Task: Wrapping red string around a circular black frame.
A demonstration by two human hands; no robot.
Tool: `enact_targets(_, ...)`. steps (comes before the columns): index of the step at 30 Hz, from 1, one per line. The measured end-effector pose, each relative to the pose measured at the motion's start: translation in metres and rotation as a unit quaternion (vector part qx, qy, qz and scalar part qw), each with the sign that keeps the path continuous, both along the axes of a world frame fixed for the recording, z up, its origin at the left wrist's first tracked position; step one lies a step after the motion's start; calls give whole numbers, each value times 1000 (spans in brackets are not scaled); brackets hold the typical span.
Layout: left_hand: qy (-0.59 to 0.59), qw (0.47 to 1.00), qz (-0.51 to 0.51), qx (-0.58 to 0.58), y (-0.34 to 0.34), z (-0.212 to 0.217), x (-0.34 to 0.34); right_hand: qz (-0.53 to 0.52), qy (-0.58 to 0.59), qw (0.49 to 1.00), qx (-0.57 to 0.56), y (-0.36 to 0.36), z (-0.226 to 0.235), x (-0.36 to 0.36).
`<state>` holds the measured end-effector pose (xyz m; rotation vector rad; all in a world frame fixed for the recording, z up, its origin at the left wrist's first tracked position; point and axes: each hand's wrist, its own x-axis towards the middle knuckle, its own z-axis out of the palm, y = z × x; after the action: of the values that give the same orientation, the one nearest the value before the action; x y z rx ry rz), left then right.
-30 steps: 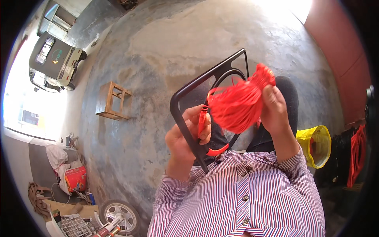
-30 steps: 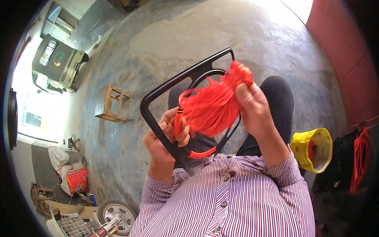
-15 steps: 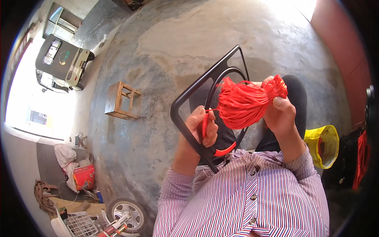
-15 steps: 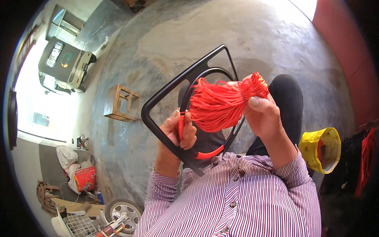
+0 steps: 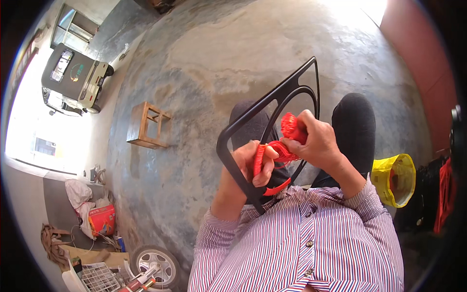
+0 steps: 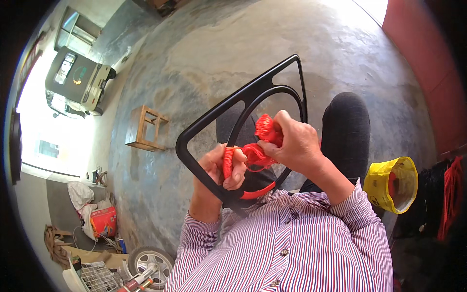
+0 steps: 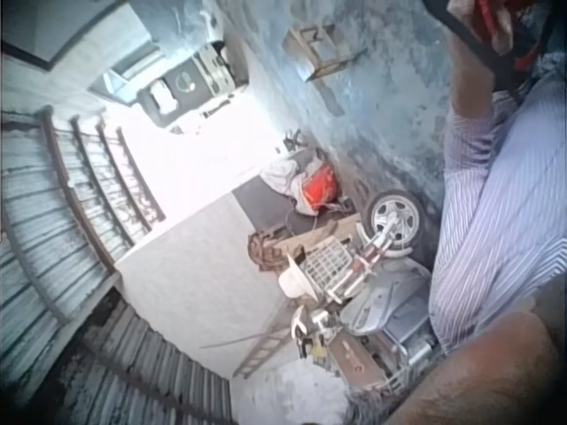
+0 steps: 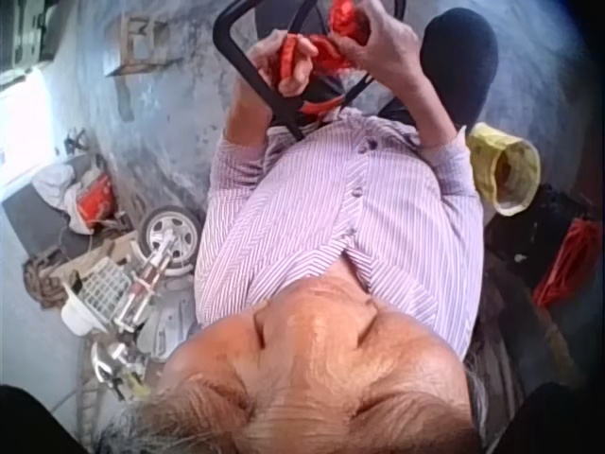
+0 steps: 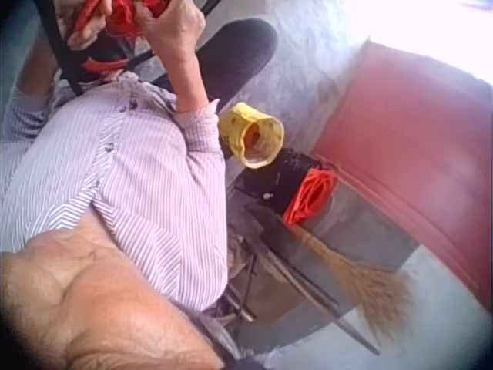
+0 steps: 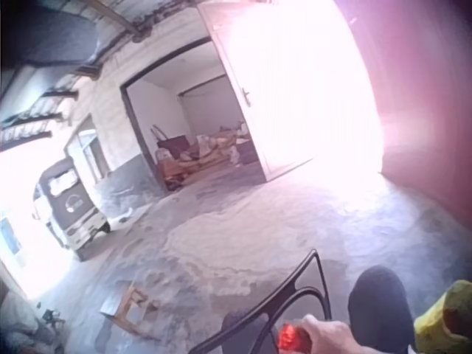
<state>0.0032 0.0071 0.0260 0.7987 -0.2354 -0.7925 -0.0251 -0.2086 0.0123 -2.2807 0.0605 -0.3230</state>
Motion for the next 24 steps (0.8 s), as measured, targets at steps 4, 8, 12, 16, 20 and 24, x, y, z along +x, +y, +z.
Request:
enact_targets(4,-52,998,26,36,-7,9,-11,7,-4,1000,-25,4,0,14)
enact_targets(8,-36,995,74,48,-19,18,-26,56,0,967,250,3,-16,31)
enact_targets(12,-31,996,45,66,-26,14,-33,175,16,804,568,10,-7,42)
enact_targets(16,22,997,-20,-70,-32,10,-26,274,44,694,665,15,-7,35)
enact_targets(20,237,959,79,-135,-48,20,-34,475,-32,616,628,11,14,34)
enact_targets(24,198,969,27,-147,-36,3,-35,310,-35,732,605,8,11,27)
